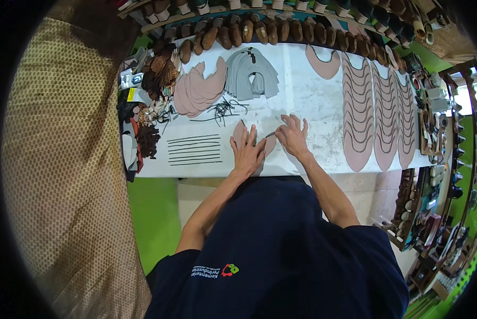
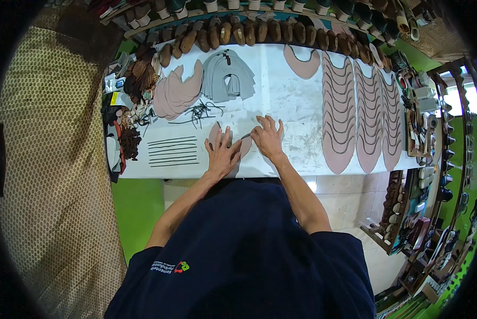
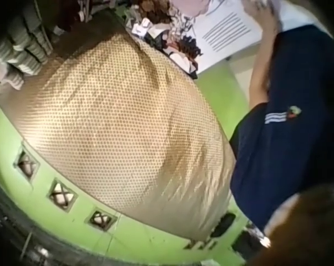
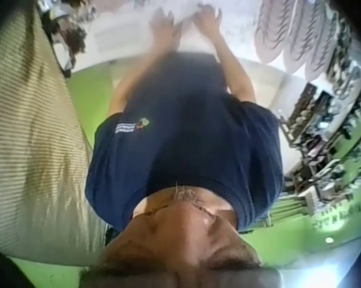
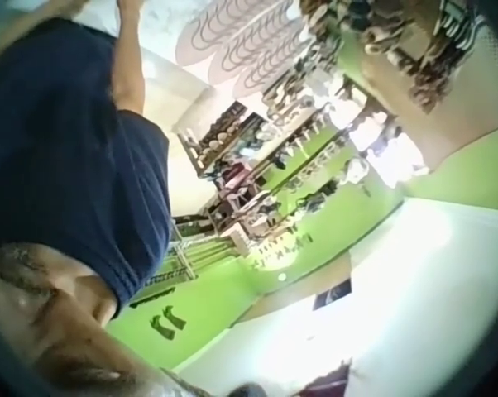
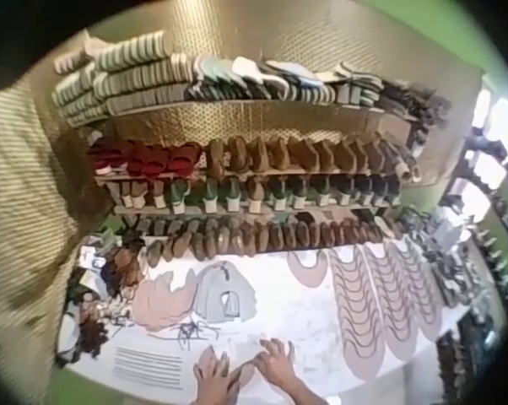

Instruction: Aligning and organizing leather shoe upper components on a pattern template.

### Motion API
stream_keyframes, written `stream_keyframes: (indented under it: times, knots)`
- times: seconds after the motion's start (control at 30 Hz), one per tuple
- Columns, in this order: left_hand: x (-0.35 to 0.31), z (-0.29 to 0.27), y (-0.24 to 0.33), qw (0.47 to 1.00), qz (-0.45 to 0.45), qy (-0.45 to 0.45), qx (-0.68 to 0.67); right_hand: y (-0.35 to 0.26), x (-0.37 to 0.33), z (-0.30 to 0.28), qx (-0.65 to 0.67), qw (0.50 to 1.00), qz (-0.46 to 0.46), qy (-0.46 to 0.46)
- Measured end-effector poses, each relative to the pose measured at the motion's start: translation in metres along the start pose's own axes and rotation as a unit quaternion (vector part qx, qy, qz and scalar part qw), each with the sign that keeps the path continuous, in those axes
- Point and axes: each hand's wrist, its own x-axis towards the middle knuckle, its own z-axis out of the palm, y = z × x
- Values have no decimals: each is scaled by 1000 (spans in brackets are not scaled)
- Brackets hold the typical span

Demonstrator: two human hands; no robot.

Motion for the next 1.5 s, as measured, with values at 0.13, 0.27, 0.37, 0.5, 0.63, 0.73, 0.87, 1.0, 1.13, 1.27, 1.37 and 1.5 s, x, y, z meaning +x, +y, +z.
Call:
stream_keyframes:
  times: [0.13,0.27,0.37,0.5,0.63,0.73,0.87,1.0,1.13,1.27,1.37,1.5]
  knots:
    - [1,-1,0,1000,1,1,-11,-1,1,2,5,1000,7,0]
    - [1,0,0,1000,-4,6,-20,-5,0,0,44,998,35,16]
    - [3,-1,2,1000,-1,6,-28,-1,0,0,90,994,21,50]
    - [4,0,-1,1000,3,11,-27,-1,-1,1,75,995,12,58]
    - [8,1,-2,999,9,39,-27,-3,-1,2,90,994,28,57]
    - [11,-2,-1,1000,27,12,10,-1,-2,3,89,994,30,62]
    - [11,0,-5,999,23,4,23,-4,0,2,89,994,31,63]
    - [11,1,-7,1000,5,-17,10,-5,0,0,86,994,30,60]
    - [16,-2,-1,1000,-1,-14,-7,-3,-2,-1,80,995,32,58]
    - [17,1,-4,1000,10,-11,2,-7,-2,-1,78,995,26,61]
    - [19,2,-4,1000,8,-18,15,-7,-2,-1,75,995,28,62]
    - [21,3,-6,999,22,-15,30,-10,-1,3,70,994,37,78]
